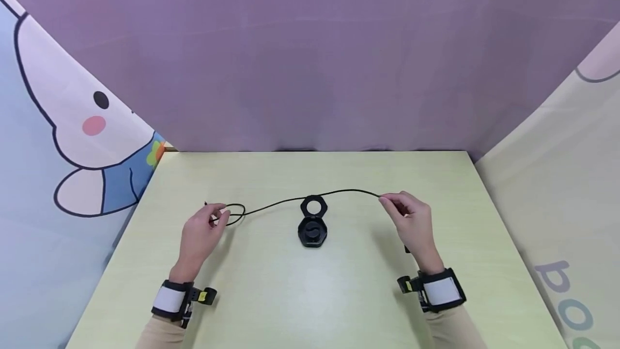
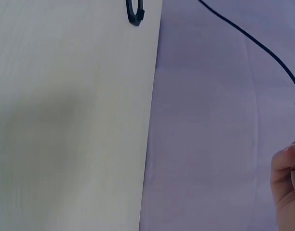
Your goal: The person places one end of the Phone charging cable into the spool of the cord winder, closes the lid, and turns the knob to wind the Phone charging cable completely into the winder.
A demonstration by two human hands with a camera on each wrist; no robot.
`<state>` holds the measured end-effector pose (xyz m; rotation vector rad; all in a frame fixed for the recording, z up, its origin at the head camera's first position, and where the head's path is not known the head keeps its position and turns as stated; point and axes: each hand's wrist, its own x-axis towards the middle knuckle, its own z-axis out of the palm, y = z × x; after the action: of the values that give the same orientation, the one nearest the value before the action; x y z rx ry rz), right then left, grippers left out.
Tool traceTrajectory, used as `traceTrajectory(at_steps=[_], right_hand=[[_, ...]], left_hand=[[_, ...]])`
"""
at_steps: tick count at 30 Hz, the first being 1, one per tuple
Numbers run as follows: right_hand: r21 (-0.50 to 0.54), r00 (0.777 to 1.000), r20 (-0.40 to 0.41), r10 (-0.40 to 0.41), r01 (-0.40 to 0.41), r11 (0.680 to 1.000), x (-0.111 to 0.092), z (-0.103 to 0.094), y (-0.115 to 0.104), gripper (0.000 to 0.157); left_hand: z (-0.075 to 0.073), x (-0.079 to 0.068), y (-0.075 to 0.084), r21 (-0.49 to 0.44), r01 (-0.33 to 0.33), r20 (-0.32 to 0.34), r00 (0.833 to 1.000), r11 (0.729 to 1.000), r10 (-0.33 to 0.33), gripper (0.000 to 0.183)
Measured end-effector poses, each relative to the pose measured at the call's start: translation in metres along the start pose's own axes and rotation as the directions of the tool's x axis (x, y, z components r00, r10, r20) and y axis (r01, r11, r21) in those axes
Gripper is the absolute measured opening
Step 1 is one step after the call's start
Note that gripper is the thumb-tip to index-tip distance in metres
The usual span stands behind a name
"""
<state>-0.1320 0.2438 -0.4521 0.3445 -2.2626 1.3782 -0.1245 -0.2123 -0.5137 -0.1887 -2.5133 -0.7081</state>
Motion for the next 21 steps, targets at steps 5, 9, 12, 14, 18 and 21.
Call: traceTrajectory(at_steps=[5, 9, 12, 14, 18, 21], right_hand=[[0.038, 1.000, 0.005, -0.026, 0.025, 0.999, 0.001, 0.013, -0.015, 0.009], [0.071, 0.999, -0.010, -0.039, 0.039, 0.997, -0.002, 0.021, -0.015, 0.011], [0.090, 0.999, -0.014, -0.046, 0.047, 0.995, -0.003, 0.027, -0.015, 0.011], [0.106, 0.999, -0.017, -0.048, 0.049, 0.993, -0.004, 0.032, -0.016, 0.011], [0.134, 0.997, -0.038, -0.062, 0.066, 0.989, -0.005, 0.040, -0.020, 0.012], [0.150, 0.995, -0.055, -0.078, 0.086, 0.985, -0.005, 0.045, -0.023, 0.013]], left_hand=[[0.003, -0.005, -0.002, 0.003, 0.065, 0.062, 0.996, 0.998, -0.065, 0.022], [0.005, -0.008, -0.003, 0.003, 0.108, 0.136, 0.985, 0.994, -0.107, 0.022], [0.006, -0.010, -0.003, 0.000, 0.121, 0.215, 0.970, 0.993, -0.118, 0.021], [0.008, -0.011, -0.003, 0.006, 0.126, 0.273, 0.954, 0.992, -0.123, 0.021], [0.011, -0.013, -0.003, 0.034, 0.111, 0.340, 0.933, 0.993, -0.116, 0.020], [0.014, -0.014, -0.001, 0.040, 0.072, 0.320, 0.944, 0.997, -0.081, 0.019]])
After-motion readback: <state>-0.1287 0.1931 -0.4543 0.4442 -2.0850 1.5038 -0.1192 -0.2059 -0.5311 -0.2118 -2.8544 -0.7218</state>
